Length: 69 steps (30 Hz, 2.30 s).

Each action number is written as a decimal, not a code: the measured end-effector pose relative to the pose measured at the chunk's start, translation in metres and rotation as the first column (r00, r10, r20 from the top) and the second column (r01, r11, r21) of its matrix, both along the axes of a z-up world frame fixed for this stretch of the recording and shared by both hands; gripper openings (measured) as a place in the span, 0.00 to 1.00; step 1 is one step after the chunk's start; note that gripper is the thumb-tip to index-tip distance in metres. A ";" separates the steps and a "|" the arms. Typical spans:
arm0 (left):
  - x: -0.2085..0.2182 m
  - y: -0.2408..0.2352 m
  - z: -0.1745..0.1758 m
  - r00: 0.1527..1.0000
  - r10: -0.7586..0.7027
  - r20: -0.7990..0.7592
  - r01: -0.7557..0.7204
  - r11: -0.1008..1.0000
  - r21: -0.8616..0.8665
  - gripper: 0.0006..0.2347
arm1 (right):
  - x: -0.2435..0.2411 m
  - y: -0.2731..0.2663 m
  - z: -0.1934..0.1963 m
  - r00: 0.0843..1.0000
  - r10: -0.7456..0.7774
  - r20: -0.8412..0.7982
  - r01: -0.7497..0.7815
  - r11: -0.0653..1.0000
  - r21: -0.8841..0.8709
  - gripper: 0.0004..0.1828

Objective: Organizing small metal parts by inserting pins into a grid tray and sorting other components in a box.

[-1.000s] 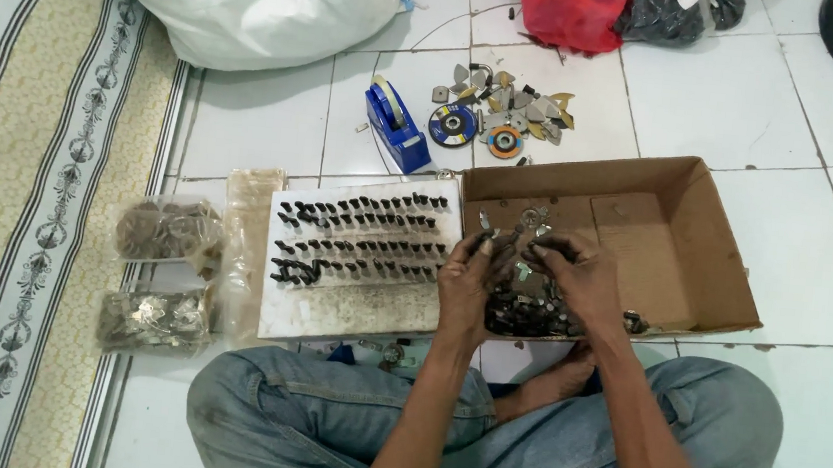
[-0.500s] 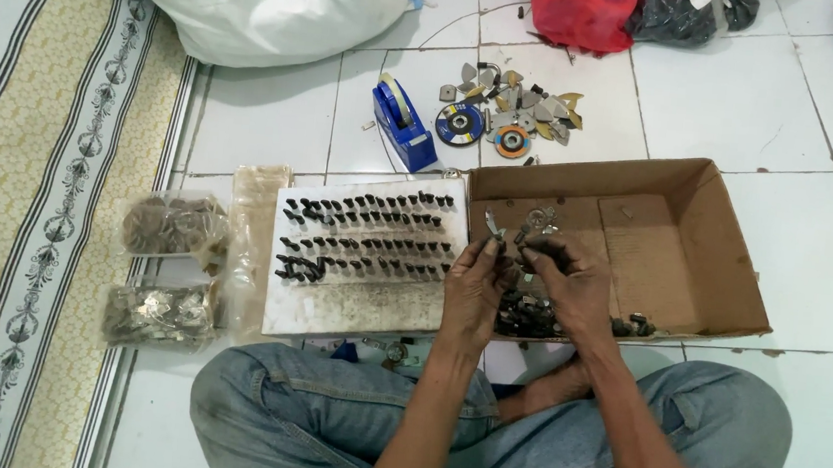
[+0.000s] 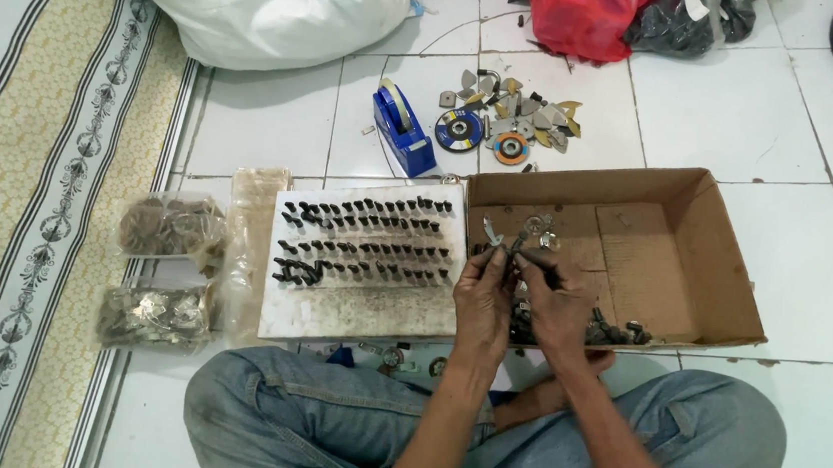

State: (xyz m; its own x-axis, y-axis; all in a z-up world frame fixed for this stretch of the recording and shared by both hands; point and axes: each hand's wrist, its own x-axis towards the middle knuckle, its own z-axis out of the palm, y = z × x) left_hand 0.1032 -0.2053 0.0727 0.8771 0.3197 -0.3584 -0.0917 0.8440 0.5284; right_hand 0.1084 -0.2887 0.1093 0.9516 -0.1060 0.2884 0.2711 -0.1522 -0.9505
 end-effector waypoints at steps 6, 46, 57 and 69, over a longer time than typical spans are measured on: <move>0.002 -0.005 -0.014 0.999 0.020 0.038 -0.023 0.996 0.088 0.03 | -0.018 0.006 0.036 0.999 0.027 0.032 -0.023 0.993 -0.119 0.11; -0.107 0.188 -0.018 0.916 0.321 -0.240 -0.193 0.878 0.438 0.15 | -0.043 0.225 -0.095 0.948 0.272 0.164 -0.193 0.904 -0.381 0.09; -0.103 0.205 -0.049 0.958 0.273 -0.089 -0.140 0.715 0.685 0.22 | -0.020 0.238 -0.132 0.915 0.361 0.180 -0.227 0.830 -0.510 0.13; -0.102 0.203 -0.052 0.954 0.285 -0.091 -0.143 0.701 0.699 0.21 | -0.025 0.240 -0.123 0.921 0.338 0.193 -0.211 0.850 -0.483 0.11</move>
